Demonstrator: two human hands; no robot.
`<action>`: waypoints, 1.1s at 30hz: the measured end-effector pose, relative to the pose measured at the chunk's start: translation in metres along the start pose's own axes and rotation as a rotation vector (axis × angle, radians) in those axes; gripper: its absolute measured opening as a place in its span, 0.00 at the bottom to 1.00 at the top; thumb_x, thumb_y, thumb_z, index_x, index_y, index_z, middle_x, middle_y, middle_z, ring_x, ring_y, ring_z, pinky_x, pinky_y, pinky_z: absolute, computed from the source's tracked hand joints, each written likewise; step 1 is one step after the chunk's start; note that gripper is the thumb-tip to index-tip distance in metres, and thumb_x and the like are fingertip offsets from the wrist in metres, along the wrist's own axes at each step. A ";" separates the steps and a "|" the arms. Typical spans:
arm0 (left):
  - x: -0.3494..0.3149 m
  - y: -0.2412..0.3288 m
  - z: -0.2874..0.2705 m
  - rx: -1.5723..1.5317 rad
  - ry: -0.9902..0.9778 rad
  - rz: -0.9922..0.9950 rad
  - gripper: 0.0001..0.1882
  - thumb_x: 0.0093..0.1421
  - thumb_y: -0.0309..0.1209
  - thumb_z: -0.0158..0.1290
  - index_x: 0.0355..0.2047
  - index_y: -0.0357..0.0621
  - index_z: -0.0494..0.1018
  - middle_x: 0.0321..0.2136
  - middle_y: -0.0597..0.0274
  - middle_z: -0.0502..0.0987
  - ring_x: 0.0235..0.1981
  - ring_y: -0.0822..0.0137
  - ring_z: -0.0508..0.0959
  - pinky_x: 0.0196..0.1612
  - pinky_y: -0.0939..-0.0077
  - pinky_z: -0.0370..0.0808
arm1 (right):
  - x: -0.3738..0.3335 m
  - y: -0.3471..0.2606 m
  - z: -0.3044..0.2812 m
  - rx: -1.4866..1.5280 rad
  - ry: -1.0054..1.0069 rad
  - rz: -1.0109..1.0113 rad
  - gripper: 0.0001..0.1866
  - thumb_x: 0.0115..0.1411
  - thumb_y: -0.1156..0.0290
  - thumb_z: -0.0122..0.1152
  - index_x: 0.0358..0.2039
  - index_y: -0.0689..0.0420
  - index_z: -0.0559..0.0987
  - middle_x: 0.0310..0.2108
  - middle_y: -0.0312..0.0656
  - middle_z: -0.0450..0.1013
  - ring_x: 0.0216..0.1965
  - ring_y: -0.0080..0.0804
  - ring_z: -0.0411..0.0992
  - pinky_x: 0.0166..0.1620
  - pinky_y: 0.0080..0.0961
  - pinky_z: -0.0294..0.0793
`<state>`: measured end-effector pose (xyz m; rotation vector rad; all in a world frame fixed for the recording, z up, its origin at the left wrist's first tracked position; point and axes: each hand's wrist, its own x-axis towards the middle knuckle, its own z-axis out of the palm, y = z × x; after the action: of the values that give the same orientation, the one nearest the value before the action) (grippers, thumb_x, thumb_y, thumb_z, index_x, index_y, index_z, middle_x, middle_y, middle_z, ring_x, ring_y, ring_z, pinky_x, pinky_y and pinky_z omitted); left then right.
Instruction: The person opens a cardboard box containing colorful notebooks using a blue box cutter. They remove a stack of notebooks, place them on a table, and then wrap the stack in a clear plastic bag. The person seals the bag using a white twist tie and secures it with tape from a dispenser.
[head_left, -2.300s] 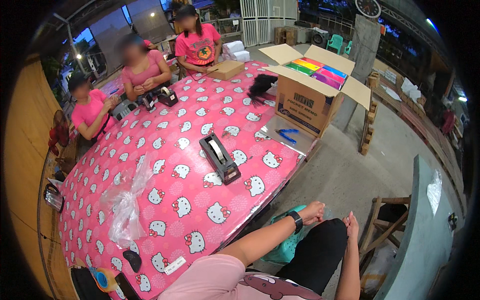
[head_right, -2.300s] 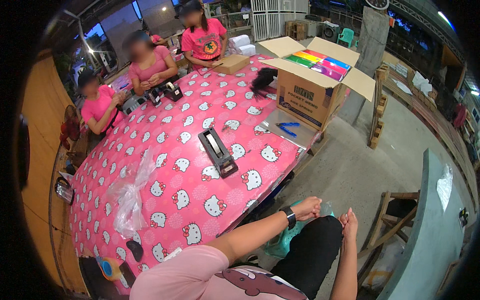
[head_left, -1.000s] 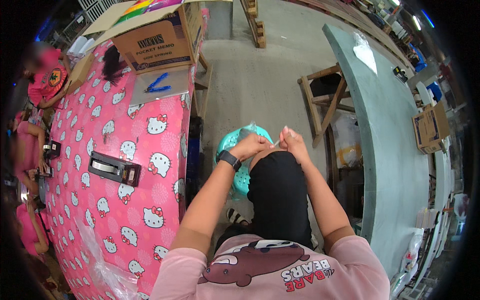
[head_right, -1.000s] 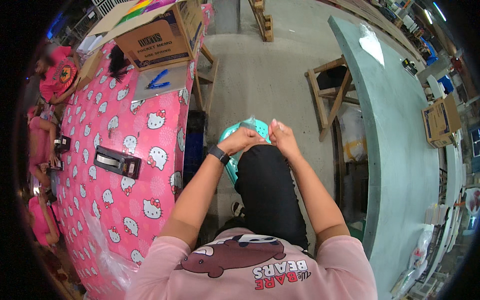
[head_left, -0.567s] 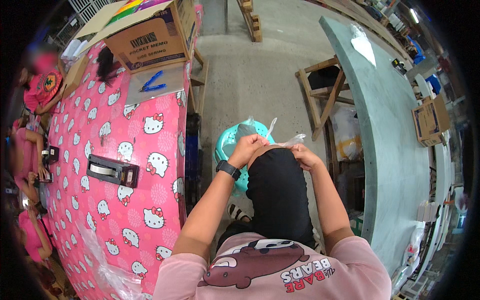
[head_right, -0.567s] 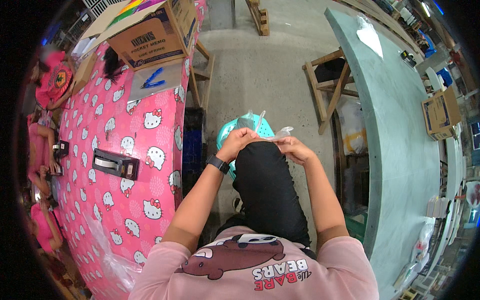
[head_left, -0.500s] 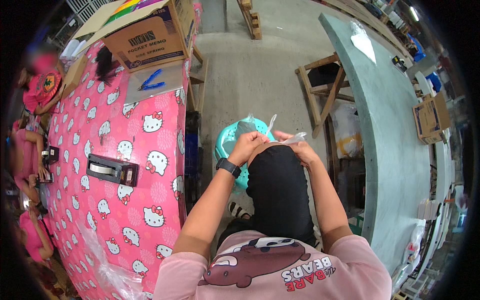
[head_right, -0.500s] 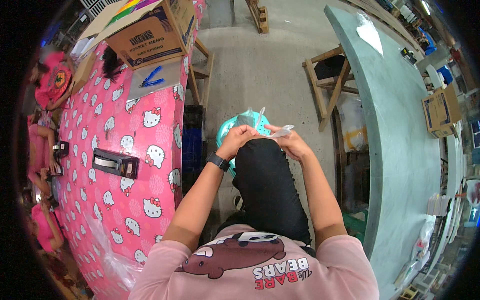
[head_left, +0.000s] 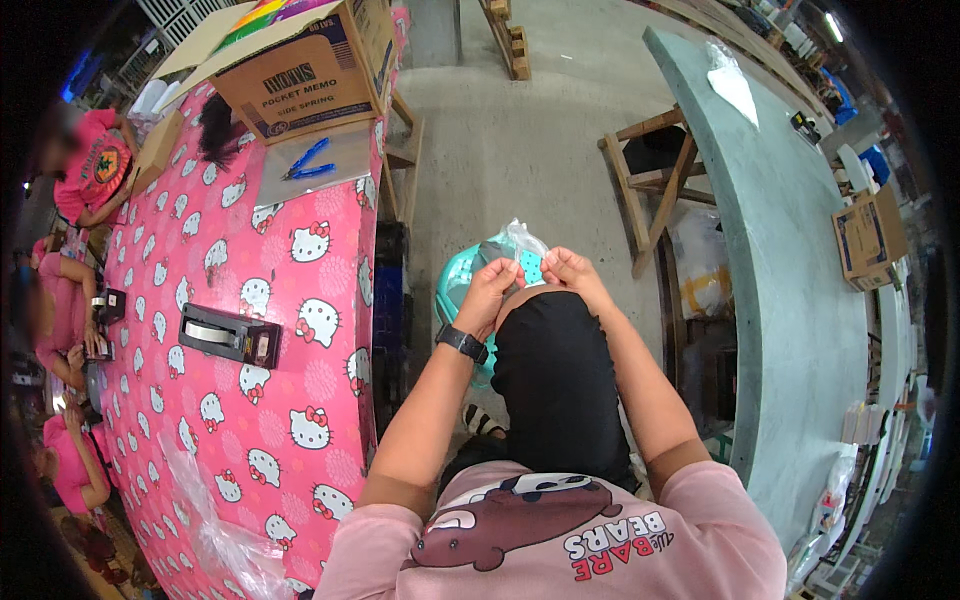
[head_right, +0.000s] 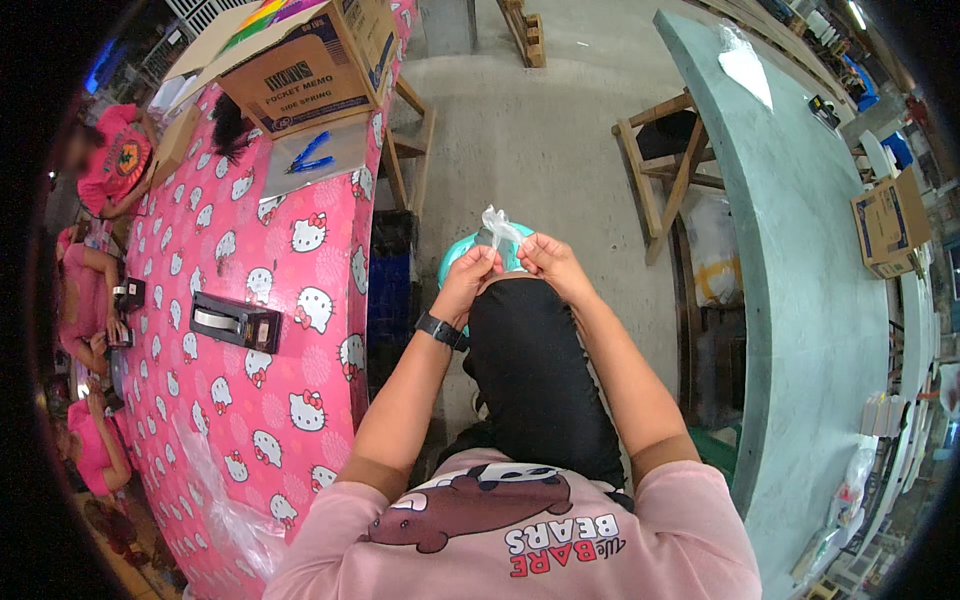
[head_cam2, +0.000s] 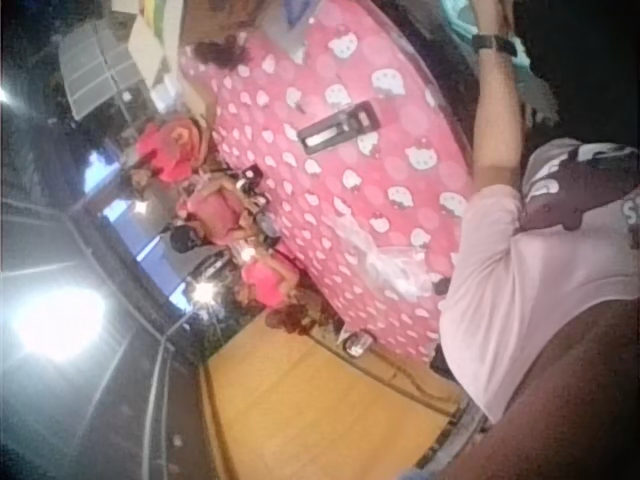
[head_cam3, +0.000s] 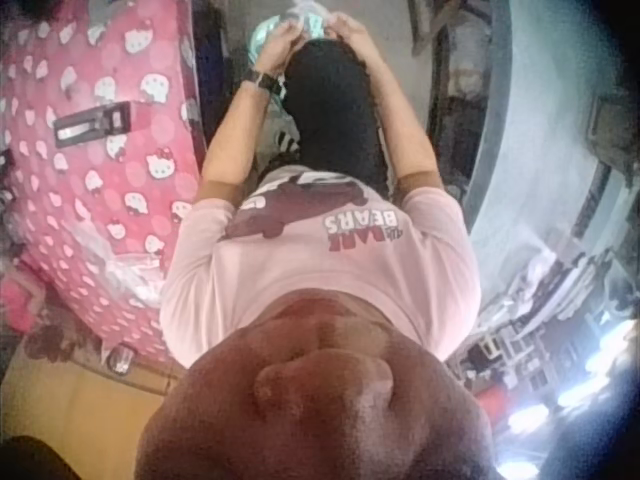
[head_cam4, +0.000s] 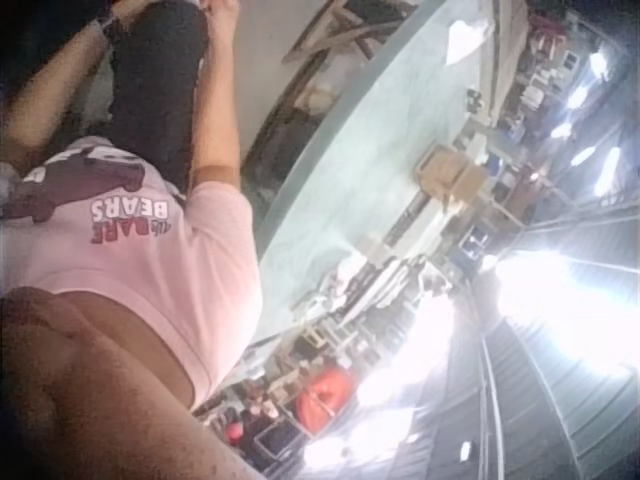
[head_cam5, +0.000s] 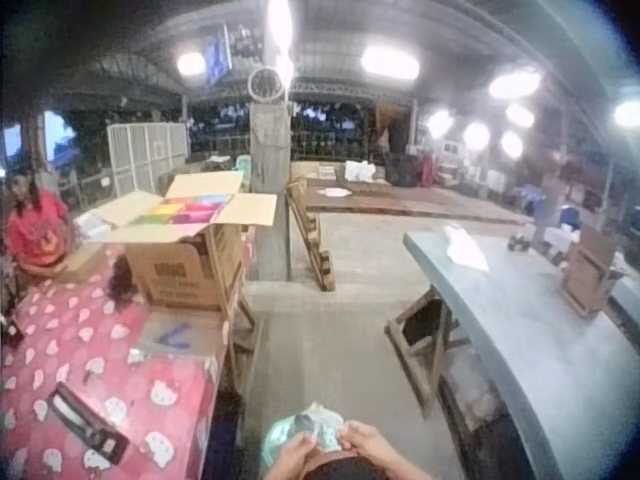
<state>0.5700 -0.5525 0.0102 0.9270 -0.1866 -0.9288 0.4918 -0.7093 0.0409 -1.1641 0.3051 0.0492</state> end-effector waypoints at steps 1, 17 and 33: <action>-0.001 0.002 0.001 -0.005 -0.028 -0.025 0.09 0.58 0.36 0.47 0.27 0.43 0.68 0.23 0.70 0.70 0.23 0.80 0.66 0.29 0.87 0.65 | -0.005 0.001 -0.003 -0.055 0.031 0.005 0.11 0.59 0.62 0.49 0.25 0.56 0.70 0.20 0.29 0.65 0.20 0.13 0.59 0.24 0.10 0.59; 0.007 0.028 0.014 0.536 -0.171 -0.158 0.08 0.56 0.32 0.48 0.27 0.40 0.73 0.22 0.72 0.72 0.23 0.80 0.68 0.27 0.86 0.64 | 0.047 -0.029 0.014 -1.049 -0.021 -0.170 0.12 0.54 0.65 0.54 0.27 0.62 0.75 0.17 0.40 0.69 0.20 0.22 0.65 0.26 0.23 0.65; 0.001 0.013 -0.008 -0.018 0.051 -0.239 0.14 0.50 0.23 0.51 0.37 0.33 0.64 0.24 0.60 0.74 0.23 0.75 0.72 0.24 0.85 0.69 | 0.014 -0.031 0.019 -0.904 0.036 -0.015 0.09 0.41 0.71 0.65 0.20 0.61 0.75 0.15 0.36 0.69 0.20 0.19 0.65 0.25 0.19 0.66</action>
<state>0.5824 -0.5458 0.0147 0.9691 -0.0233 -1.1236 0.5147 -0.7062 0.0715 -2.0651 0.3127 0.1643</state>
